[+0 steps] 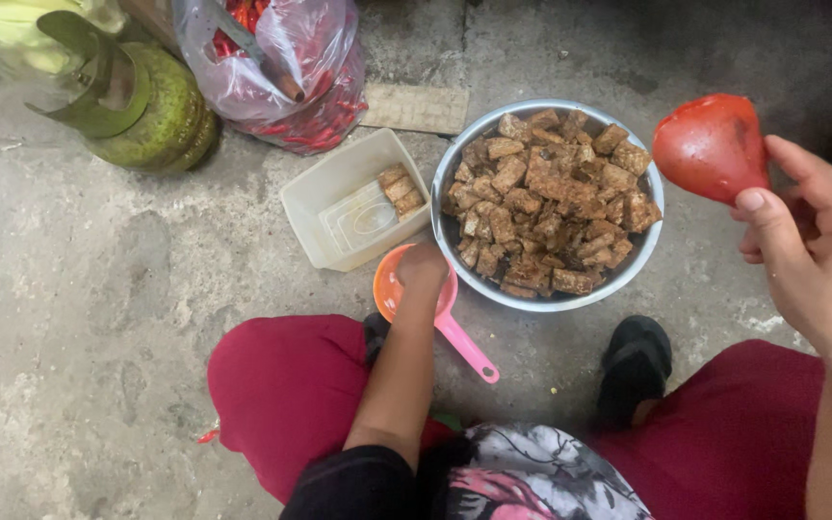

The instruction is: The person sits on the floor and uses a red plastic scoop to rub brown cubed food items, then places them into a white plastic container. The person repeatedly picks up cubes from a metal bowl, rubs them with the scoop, and transfers them to the container.

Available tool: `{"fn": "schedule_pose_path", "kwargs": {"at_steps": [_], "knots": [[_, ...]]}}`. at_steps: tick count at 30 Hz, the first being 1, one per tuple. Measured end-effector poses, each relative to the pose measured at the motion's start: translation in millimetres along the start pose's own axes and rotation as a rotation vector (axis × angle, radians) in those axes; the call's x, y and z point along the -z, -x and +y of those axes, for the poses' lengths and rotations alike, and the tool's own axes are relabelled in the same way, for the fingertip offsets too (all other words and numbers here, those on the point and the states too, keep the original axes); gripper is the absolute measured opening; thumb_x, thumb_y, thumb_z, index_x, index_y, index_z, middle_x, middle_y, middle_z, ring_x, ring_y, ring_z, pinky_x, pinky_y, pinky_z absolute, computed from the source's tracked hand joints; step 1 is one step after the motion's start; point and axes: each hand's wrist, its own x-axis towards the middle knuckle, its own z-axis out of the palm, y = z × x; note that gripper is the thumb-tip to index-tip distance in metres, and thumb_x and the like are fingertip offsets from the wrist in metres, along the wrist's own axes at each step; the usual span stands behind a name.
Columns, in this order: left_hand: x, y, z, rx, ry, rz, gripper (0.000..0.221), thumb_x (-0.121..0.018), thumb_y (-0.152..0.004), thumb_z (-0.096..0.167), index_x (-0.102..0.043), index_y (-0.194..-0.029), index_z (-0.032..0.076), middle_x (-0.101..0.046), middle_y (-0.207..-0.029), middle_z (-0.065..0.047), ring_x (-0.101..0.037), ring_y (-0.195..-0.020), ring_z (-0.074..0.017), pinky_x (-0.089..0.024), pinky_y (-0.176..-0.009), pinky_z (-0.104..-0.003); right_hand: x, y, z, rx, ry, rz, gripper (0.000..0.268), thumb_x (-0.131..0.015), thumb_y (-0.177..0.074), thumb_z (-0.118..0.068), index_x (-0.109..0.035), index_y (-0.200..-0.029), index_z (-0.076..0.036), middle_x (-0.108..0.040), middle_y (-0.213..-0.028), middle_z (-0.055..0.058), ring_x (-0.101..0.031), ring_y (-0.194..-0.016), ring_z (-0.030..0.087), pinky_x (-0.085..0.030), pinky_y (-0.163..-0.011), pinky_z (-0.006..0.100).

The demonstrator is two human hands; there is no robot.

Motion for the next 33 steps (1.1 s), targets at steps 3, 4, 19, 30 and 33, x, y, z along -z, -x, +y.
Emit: {"fn": "schedule_pose_path", "kwargs": {"at_steps": [3, 4, 19, 30, 33], "knots": [[43.3, 16.1, 44.3, -0.104, 0.072, -0.024, 0.022, -0.061, -0.093, 0.019, -0.076, -0.103, 0.006, -0.073, -0.113, -0.018, -0.071, -0.107, -0.0348, -0.058, -0.091, -0.045, 6.0, -0.2, -13.6, 0.013, 0.019, 0.004, 0.043, -0.066, -0.110, -0.013, -0.058, -0.151, 0.000, -0.070, -0.098, 0.011, -0.064, -0.076, 0.012, -0.054, -0.068, 0.026], [48.3, 28.2, 58.8, -0.314, 0.071, 0.036, 0.019, -0.063, -0.089, 0.016, -0.076, -0.100, 0.007, -0.074, -0.109, -0.017, -0.071, -0.106, -0.0353, -0.057, -0.091, -0.046, 8.0, 1.2, -17.5, 0.011, 0.012, 0.009, 0.043, -0.067, -0.110, -0.014, -0.059, -0.150, -0.001, -0.071, -0.097, 0.010, -0.064, -0.076, 0.012, -0.054, -0.069, 0.026], [-47.8, 39.5, 71.9, -0.619, 0.260, 0.059, 0.042, -0.061, -0.092, 0.004, -0.066, -0.131, 0.016, -0.069, -0.121, -0.020, -0.066, -0.112, -0.0371, -0.053, -0.094, -0.048, 17.2, 10.7, -33.3, -0.027, 0.198, -0.044, 0.044, -0.072, -0.101, -0.017, -0.064, -0.144, -0.007, -0.074, -0.092, 0.011, -0.071, -0.074, 0.017, -0.056, -0.067, 0.030], [21.5, 49.0, 90.4, -0.129, 1.560, -0.300, 0.031, -0.070, -0.091, 0.013, -0.066, -0.121, 0.013, -0.069, -0.110, -0.005, -0.069, -0.092, -0.0168, -0.060, -0.076, -0.037, -0.7, 14.6, -24.9, 0.039, 0.211, -0.120, 0.047, -0.072, -0.104, -0.024, -0.064, -0.148, -0.013, -0.074, -0.096, 0.012, -0.072, -0.077, 0.019, -0.056, -0.072, 0.033], [72.1, 49.1, 92.1, -0.318, 1.824, -0.551, 0.030, -0.067, -0.095, 0.017, -0.065, -0.125, 0.012, -0.066, -0.124, -0.009, -0.066, -0.105, -0.0224, -0.058, -0.088, -0.043, -10.6, 13.4, -24.7, 0.095, 0.233, -0.136, 0.047, -0.073, -0.102, -0.028, -0.064, -0.148, -0.016, -0.075, -0.101, 0.014, -0.074, -0.083, 0.024, -0.057, -0.077, 0.038]]}}
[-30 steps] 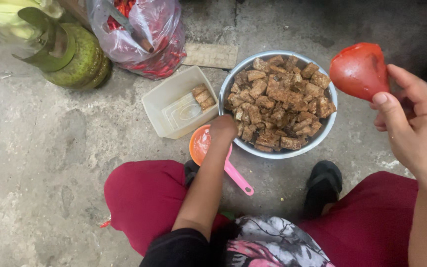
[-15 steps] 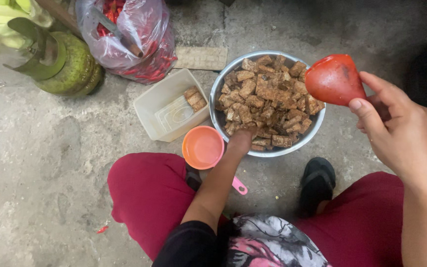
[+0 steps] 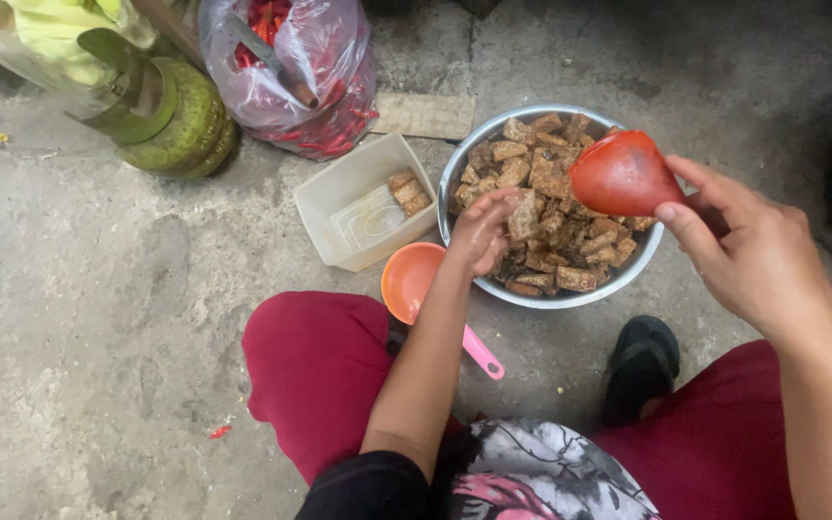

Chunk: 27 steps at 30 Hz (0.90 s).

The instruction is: The person sits on the floor and uses a red plastic scoop to rub brown cubed food items, then places them into a white plastic container. The person repeatedly picks up cubes from a metal bowl, rubs them with the scoop, and transfers them to the container.

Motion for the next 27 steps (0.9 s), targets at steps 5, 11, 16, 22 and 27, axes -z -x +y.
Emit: {"fn": "schedule_pose_path", "kwargs": {"at_steps": [5, 11, 16, 22, 27], "knots": [[-47.9, 26.9, 38.8, 0.107, 0.666, -0.039, 0.044, -0.051, -0.092, 0.029, -0.058, -0.131, 0.009, -0.060, -0.129, -0.015, -0.055, -0.113, -0.0321, -0.050, -0.099, -0.055, -18.4, -5.8, -3.8, -0.026, 0.036, -0.076, 0.050, -0.069, -0.099, -0.036, -0.062, -0.148, -0.025, -0.074, -0.114, 0.016, -0.074, -0.092, 0.031, -0.058, -0.081, 0.043], [-74.9, 44.2, 42.7, 0.107, 0.823, -0.030, 0.057, -0.041, -0.090, 0.024, -0.053, -0.140, -0.001, -0.057, -0.139, -0.020, -0.052, -0.129, -0.0383, -0.040, -0.112, -0.055, -45.8, -7.9, -2.4, -0.116, 0.034, -0.149, 0.053, -0.067, -0.098, -0.037, -0.059, -0.149, -0.027, -0.074, -0.118, 0.017, -0.074, -0.094, 0.032, -0.057, -0.085, 0.045], [-85.6, 53.2, 37.2, -0.046, 0.584, 0.088, 0.052, -0.037, -0.099, 0.023, -0.054, -0.144, 0.002, -0.059, -0.142, -0.010, -0.053, -0.135, -0.0260, -0.039, -0.118, -0.049, -59.7, -3.8, -16.6, 0.202, 0.096, -0.037, 0.049, -0.068, -0.100, -0.034, -0.061, -0.147, -0.020, -0.073, -0.122, 0.018, -0.073, -0.096, 0.033, -0.059, -0.087, 0.044], [-93.1, 62.4, 31.1, -0.109, 0.472, 0.076, 0.073, -0.034, -0.107, 0.061, -0.056, -0.142, 0.001, -0.061, -0.127, -0.013, -0.055, -0.124, -0.0269, -0.041, -0.111, -0.046, -47.0, 0.8, -16.0, 0.112, 0.275, 0.030, 0.049, -0.066, -0.102, -0.038, -0.065, -0.149, -0.023, -0.074, -0.109, 0.016, -0.073, -0.089, 0.033, -0.059, -0.083, 0.046], [-99.4, 67.7, 36.4, -0.034, 0.485, 0.162, 0.072, -0.043, -0.102, 0.065, -0.057, -0.139, 0.004, -0.062, -0.135, -0.008, -0.056, -0.129, -0.0206, -0.040, -0.107, -0.043, -45.8, -5.1, -17.0, 0.327, 0.062, 0.000, 0.043, -0.070, -0.099, -0.033, -0.069, -0.141, -0.022, -0.075, -0.128, 0.012, -0.075, -0.095, 0.027, -0.059, -0.091, 0.041]]}}
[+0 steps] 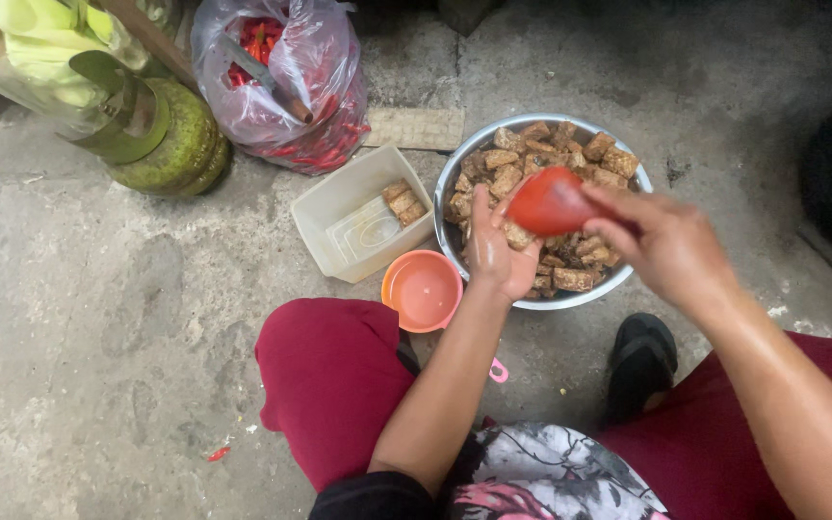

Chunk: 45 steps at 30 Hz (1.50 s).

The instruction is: The person sits on the floor and uses a red plastic scoop to rub brown cubed food items, then places them into a white plastic container. The person repeatedly picks up cubes from a metal bowl, rubs them with the scoop, and transfers them to the container.

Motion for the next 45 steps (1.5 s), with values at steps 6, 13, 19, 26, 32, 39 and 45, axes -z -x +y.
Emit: {"fn": "schedule_pose_path", "kwargs": {"at_steps": [6, 13, 19, 26, 32, 39, 45], "knots": [[9.1, -11.1, 4.5, 0.225, 0.022, -0.171, 0.042, -0.052, -0.095, 0.018, -0.047, -0.137, 0.016, -0.052, -0.139, -0.009, -0.048, -0.135, -0.0342, -0.036, -0.113, -0.065, 17.5, 6.5, 0.8, -0.241, 0.060, 0.047, 0.048, -0.072, -0.100, -0.032, -0.066, -0.146, -0.018, -0.072, -0.124, 0.018, -0.074, -0.096, 0.031, -0.059, -0.084, 0.042], [23.3, -25.0, -8.0, 0.298, 0.391, -0.035, 0.038, -0.043, -0.106, 0.020, -0.044, -0.141, 0.005, -0.049, -0.145, -0.018, -0.047, -0.137, -0.0351, -0.040, -0.115, -0.057, 1.7, 12.1, -4.4, -0.073, -0.002, 0.051, 0.046, -0.073, -0.097, -0.028, -0.066, -0.141, -0.016, -0.072, -0.126, 0.017, -0.073, -0.103, 0.034, -0.057, -0.088, 0.043], [35.6, -24.1, 8.1, 0.224, 0.292, -0.287, 0.046, -0.053, -0.106, 0.019, -0.051, -0.152, 0.027, -0.057, -0.139, -0.007, -0.052, -0.095, -0.0219, -0.047, -0.078, -0.037, 19.1, 2.2, 16.1, -0.259, 0.080, 0.082, 0.045, -0.075, -0.102, -0.027, -0.067, -0.145, -0.017, -0.072, -0.126, 0.016, -0.074, -0.101, 0.029, -0.059, -0.090, 0.039], [40.5, -32.5, 22.7, 0.075, 0.208, -0.193, 0.055, -0.046, -0.104, 0.007, -0.043, -0.157, 0.024, -0.050, -0.145, -0.010, -0.054, -0.112, -0.0233, -0.046, -0.091, -0.038, 6.6, 13.2, 12.2, -0.127, 0.008, 0.112, 0.044, -0.074, -0.103, -0.028, -0.066, -0.144, -0.015, -0.072, -0.123, 0.015, -0.073, -0.099, 0.025, -0.060, -0.085, 0.036], [51.9, -48.5, 7.8, -0.011, 0.188, -0.055, 0.052, -0.043, -0.105, 0.006, -0.040, -0.156, 0.009, -0.049, -0.151, -0.009, -0.052, -0.132, -0.0238, -0.043, -0.111, -0.043, -11.5, 13.4, 0.2, 0.141, 0.260, 0.126, 0.044, -0.079, -0.095, -0.031, -0.069, -0.137, -0.024, -0.073, -0.104, 0.007, -0.070, -0.085, 0.022, -0.058, -0.075, 0.035], [63.7, -57.4, 15.4, 0.124, 0.455, -0.137, 0.043, -0.044, -0.109, 0.007, -0.048, -0.151, 0.002, -0.052, -0.140, -0.022, -0.051, -0.123, -0.0329, -0.046, -0.107, -0.042, -4.1, 8.7, 6.9, 0.067, 0.387, 0.128, 0.042, -0.080, -0.097, -0.029, -0.072, -0.137, -0.027, -0.071, -0.101, 0.005, -0.069, -0.086, 0.023, -0.057, -0.076, 0.037], [32.7, -16.2, 30.7, 0.235, 0.394, -0.308, 0.051, -0.046, -0.103, 0.045, -0.053, -0.134, 0.004, -0.058, -0.128, -0.023, -0.053, -0.121, -0.0363, -0.043, -0.106, -0.052, 0.9, 9.9, 6.5, -0.150, 0.000, 0.113, 0.045, -0.075, -0.100, -0.026, -0.066, -0.143, -0.016, -0.072, -0.123, 0.015, -0.073, -0.093, 0.026, -0.061, -0.081, 0.037]]}}
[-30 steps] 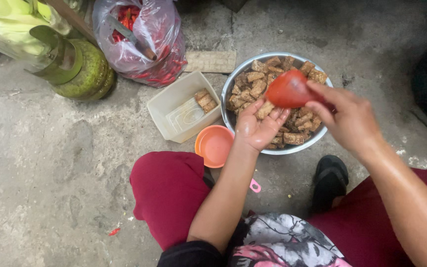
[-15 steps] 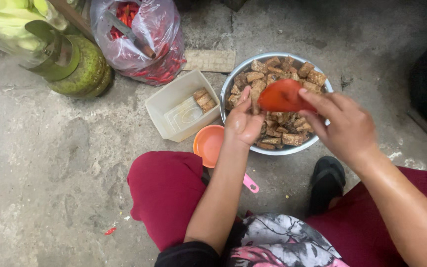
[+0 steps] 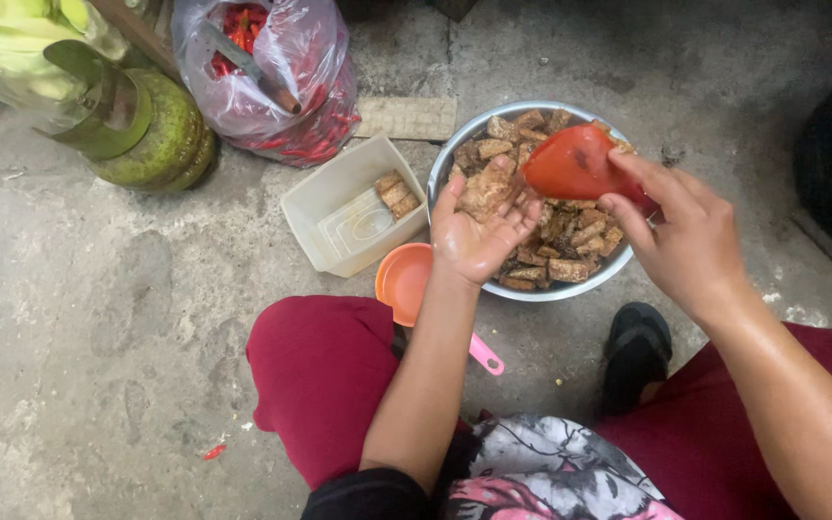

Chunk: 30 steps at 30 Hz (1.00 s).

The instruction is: The person sits on the floor and uses a red plastic scoop to rub brown cubed food items, then places them into a white plastic container. The person repeatedly picks up cubes from a metal bowl, rubs them with the scoop, and transfers them to the container.

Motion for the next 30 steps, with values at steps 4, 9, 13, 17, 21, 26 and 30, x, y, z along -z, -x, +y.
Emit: {"fn": "schedule_pose_path", "kwargs": {"at_steps": [4, 9, 13, 17, 21, 26, 30], "knots": [[-19.7, 1.0, -14.4, 0.001, -0.045, 0.048, 0.045, -0.043, -0.104, 0.032, -0.054, -0.140, 0.007, -0.059, -0.138, -0.014, -0.051, -0.133, -0.0315, -0.038, -0.115, -0.055, -3.8, 3.4, -12.3, -0.017, -0.077, -0.012, 0.046, -0.074, -0.100, -0.026, -0.064, -0.144, -0.015, -0.071, -0.125, 0.016, -0.074, -0.095, 0.024, -0.061, -0.083, 0.036], [-18.6, -5.0, -31.7, -0.229, -0.249, 0.082, 0.046, -0.043, -0.103, 0.021, -0.056, -0.144, 0.004, -0.056, -0.148, -0.013, -0.050, -0.140, -0.0285, -0.036, -0.123, -0.048, -9.1, 3.0, -19.5, 0.093, -0.007, -0.066, 0.046, -0.075, -0.095, -0.028, -0.067, -0.140, -0.020, -0.074, -0.110, 0.011, -0.073, -0.081, 0.021, -0.061, -0.076, 0.036], [-17.9, -3.7, -35.6, -0.300, -0.376, 0.245, 0.044, -0.041, -0.108, 0.029, -0.055, -0.145, 0.008, -0.053, -0.148, -0.006, -0.046, -0.140, -0.0224, -0.031, -0.123, -0.048, -9.8, -3.4, -11.3, -0.050, 0.234, -0.169, 0.047, -0.074, -0.098, -0.035, -0.066, -0.144, -0.028, -0.074, -0.097, 0.008, -0.070, -0.073, 0.021, -0.059, -0.071, 0.037], [-19.2, -1.2, -36.0, -0.307, -0.338, 0.208, 0.059, -0.030, -0.111, 0.048, -0.054, -0.145, 0.006, -0.056, -0.147, -0.008, -0.048, -0.139, -0.0224, -0.032, -0.122, -0.045, -12.8, -2.8, -9.0, 0.113, 0.105, -0.075, 0.046, -0.074, -0.098, -0.031, -0.066, -0.142, -0.025, -0.074, -0.102, 0.007, -0.071, -0.078, 0.020, -0.059, -0.076, 0.036], [-21.0, -0.8, -37.5, -0.305, -0.342, 0.230, 0.069, -0.020, -0.110, 0.054, -0.054, -0.143, 0.004, -0.057, -0.144, -0.011, -0.047, -0.139, -0.0259, -0.032, -0.120, -0.048, -11.5, -5.0, -11.4, -0.071, 0.119, -0.195, 0.046, -0.073, -0.100, -0.033, -0.066, -0.144, -0.027, -0.074, -0.102, 0.008, -0.071, -0.076, 0.022, -0.060, -0.072, 0.036], [-14.0, -6.6, -37.7, -0.301, -0.299, 0.251, 0.074, -0.019, -0.112, 0.057, -0.057, -0.142, 0.001, -0.060, -0.134, -0.013, -0.051, -0.130, -0.0255, -0.031, -0.122, -0.047, -10.9, -3.1, -8.8, 0.042, 0.133, -0.109, 0.048, -0.072, -0.098, -0.036, -0.067, -0.144, -0.022, -0.075, -0.103, 0.011, -0.072, -0.081, 0.023, -0.060, -0.078, 0.041], [-2.5, -10.7, -42.9, -0.297, -0.314, 0.326, 0.072, -0.016, -0.109, 0.055, -0.058, -0.139, 0.004, -0.065, -0.132, -0.009, -0.055, -0.128, -0.0244, -0.038, -0.116, -0.045, -10.2, -7.4, -4.8, -0.007, 0.271, -0.183, 0.044, -0.071, -0.101, -0.039, -0.068, -0.141, -0.023, -0.076, -0.105, 0.012, -0.073, -0.078, 0.025, -0.061, -0.068, 0.040]]}}
